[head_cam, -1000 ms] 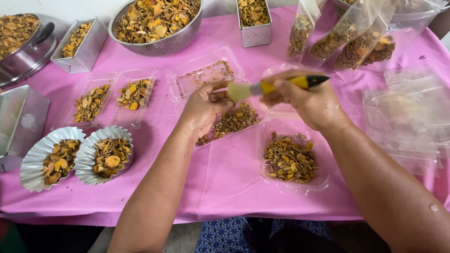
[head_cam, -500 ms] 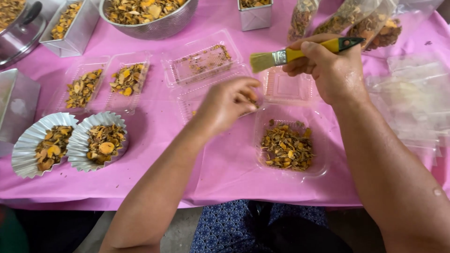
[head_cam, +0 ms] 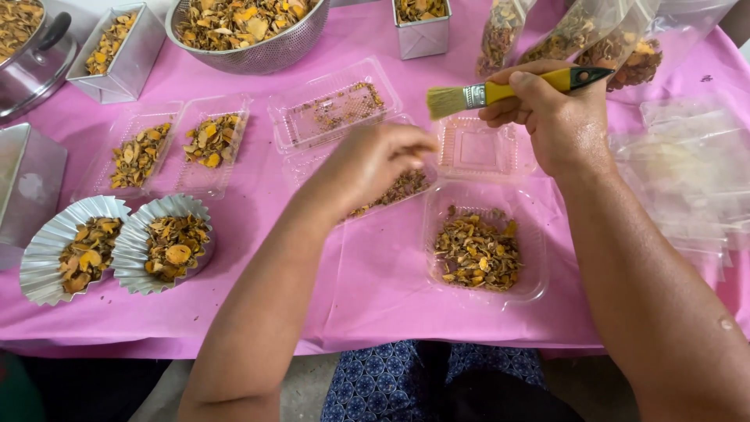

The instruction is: Sorting and cleaning dried leaves on a table and placing them into plastic containers using a brush and hands.

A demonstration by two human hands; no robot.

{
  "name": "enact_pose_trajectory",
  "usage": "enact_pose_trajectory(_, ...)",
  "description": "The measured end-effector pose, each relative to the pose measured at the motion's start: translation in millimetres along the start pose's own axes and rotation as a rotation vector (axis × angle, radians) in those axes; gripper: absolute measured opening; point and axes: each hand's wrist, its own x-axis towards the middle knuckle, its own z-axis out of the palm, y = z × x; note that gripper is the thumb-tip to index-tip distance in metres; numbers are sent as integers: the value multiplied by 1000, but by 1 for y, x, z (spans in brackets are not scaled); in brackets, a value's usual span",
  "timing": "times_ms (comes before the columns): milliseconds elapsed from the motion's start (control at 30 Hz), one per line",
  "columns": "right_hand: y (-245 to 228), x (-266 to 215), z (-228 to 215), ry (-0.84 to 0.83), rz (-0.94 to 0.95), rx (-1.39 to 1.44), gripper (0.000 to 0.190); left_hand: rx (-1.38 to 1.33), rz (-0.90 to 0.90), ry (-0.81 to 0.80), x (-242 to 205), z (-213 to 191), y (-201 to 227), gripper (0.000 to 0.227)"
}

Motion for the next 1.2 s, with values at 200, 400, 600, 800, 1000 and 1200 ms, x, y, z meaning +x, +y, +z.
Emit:
enact_pose_trajectory(200,1,-2,7,-5,23,-40,14,267,-394,-170,-4,8,-54,38)
enact_pose_trajectory(400,9,-7,9,13,44,-82,12,322,-340,-154,-12,23,-57,33)
enact_pose_trajectory(600,7,-13,17,-32,27,-158,15,79,-339,-26,-16,24,-73,26)
enact_pose_trajectory(800,19,-16,13,1,56,-76,7,319,-214,-19,-10,20,-100,16)
enact_pose_trajectory(1000,13,-8,34,-74,72,29,24,151,-165,239,-15,-2,-93,7)
enact_pose_trajectory(1200,4,0,46,-146,58,172,25,-373,-265,324,-12,-6,-99,17)
